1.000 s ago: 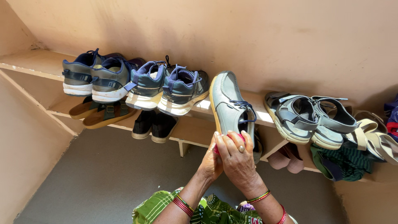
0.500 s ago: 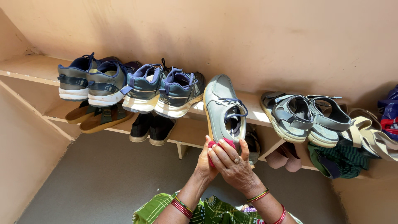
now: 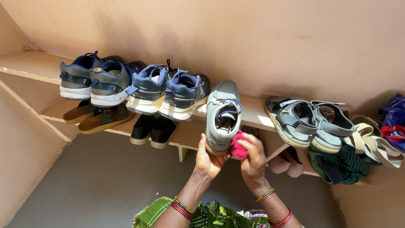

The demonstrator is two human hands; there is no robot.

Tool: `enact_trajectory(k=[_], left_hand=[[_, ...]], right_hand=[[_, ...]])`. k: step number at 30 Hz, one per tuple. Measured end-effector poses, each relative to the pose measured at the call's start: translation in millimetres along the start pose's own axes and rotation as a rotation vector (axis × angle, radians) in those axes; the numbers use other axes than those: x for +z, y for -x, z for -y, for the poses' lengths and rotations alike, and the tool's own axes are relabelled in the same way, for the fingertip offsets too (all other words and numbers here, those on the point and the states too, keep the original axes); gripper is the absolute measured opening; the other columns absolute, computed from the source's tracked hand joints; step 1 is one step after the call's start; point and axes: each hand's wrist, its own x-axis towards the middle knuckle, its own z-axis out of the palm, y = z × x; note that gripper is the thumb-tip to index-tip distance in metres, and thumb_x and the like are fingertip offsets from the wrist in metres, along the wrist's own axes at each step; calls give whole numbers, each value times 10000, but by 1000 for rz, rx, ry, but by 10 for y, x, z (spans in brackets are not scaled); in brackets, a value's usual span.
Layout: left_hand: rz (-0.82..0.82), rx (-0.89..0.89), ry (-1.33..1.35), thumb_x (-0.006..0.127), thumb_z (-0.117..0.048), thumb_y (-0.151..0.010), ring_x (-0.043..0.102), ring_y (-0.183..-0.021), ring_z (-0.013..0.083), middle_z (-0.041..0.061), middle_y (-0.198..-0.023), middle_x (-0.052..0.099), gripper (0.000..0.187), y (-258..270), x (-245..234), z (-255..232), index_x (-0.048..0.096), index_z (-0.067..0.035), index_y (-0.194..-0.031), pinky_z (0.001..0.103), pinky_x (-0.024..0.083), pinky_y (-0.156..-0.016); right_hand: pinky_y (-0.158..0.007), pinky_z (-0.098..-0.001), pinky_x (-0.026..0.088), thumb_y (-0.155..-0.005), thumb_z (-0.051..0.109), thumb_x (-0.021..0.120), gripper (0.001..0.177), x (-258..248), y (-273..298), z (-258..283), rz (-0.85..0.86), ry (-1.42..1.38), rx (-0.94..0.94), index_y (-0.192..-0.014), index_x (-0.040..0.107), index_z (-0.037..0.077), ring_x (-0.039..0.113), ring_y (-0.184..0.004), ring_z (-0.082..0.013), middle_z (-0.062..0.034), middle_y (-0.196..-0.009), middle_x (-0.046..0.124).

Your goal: The person sits on the floor and wipes a light blue shoe with a pink cloth. They rotate the shoe to clean the upper, sides, and sole, then place it back on the shelf.

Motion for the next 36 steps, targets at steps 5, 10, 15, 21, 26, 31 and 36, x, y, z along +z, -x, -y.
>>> enact_trajectory(k=[5, 10, 15, 21, 26, 31, 36], left_hand=[[-56, -8, -71, 320, -657, -1032, 660, -1022, 299, 137, -1222, 680, 680, 7, -23, 0, 562, -113, -1361, 400, 535, -780], [-312, -73, -59, 251, -625, -1009, 679, -966, 258, 92, -1153, 712, 643, 29, -8, -124, 581, -159, -1305, 417, 549, -786], [-95, -60, -115, 260, -619, -1044, 678, -836, 284, 133, -1037, 721, 675, 45, -56, -160, 633, -93, -1244, 367, 520, -631], [-227, -79, -170, 250, -610, -1031, 681, -780, 296, 134, -1005, 732, 678, 65, -80, -193, 625, -83, -1233, 362, 513, -593], [-232, -62, -206, 228, -623, -1015, 690, -818, 283, 134, -989, 730, 715, 61, -105, -169, 635, -74, -1227, 391, 537, -648], [-261, -7, -192, 244, -618, -1027, 671, -900, 257, 113, -1053, 726, 674, 22, -116, -79, 631, -110, -1239, 410, 530, -707], [-274, 40, -147, 234, -571, -1034, 631, -1140, 255, 93, -1275, 658, 641, -4, -83, -21, 552, -120, -1360, 456, 521, -951]], right_hand=[[-1196, -397, 343, -999, 121, 527, 474, 116, -35, 202, -40, -277, 194, -1451, 488, -16, 452, -1432, -333, -198, -1541, 461], [-1244, -388, 227, -1070, 194, 422, 547, 417, 6, 365, -60, -503, 221, -1552, 376, -61, 333, -1530, -313, -202, -1637, 365], [-1219, -375, 334, -1071, 141, 501, 436, 530, -222, -105, -187, -418, 304, -1478, 508, -14, 459, -1452, -273, -176, -1567, 484], [-1108, -325, 453, -1057, 107, 517, 464, 700, -318, -401, -192, -680, 463, -1512, 484, 26, 555, -1286, -187, -129, -1445, 578], [-1151, -322, 391, -1052, 104, 502, 496, 696, -104, -247, -102, -697, 401, -1528, 425, -11, 502, -1363, -171, -112, -1506, 524], [-1138, -334, 409, -1050, 209, 533, 558, 490, 31, -63, -20, -742, 513, -1543, 438, -34, 524, -1344, -200, -150, -1491, 555], [-1137, -396, 364, -818, 226, 811, 913, 317, 109, 127, 104, -269, 263, -1513, 309, -89, 444, -1397, -324, -238, -1520, 418]])
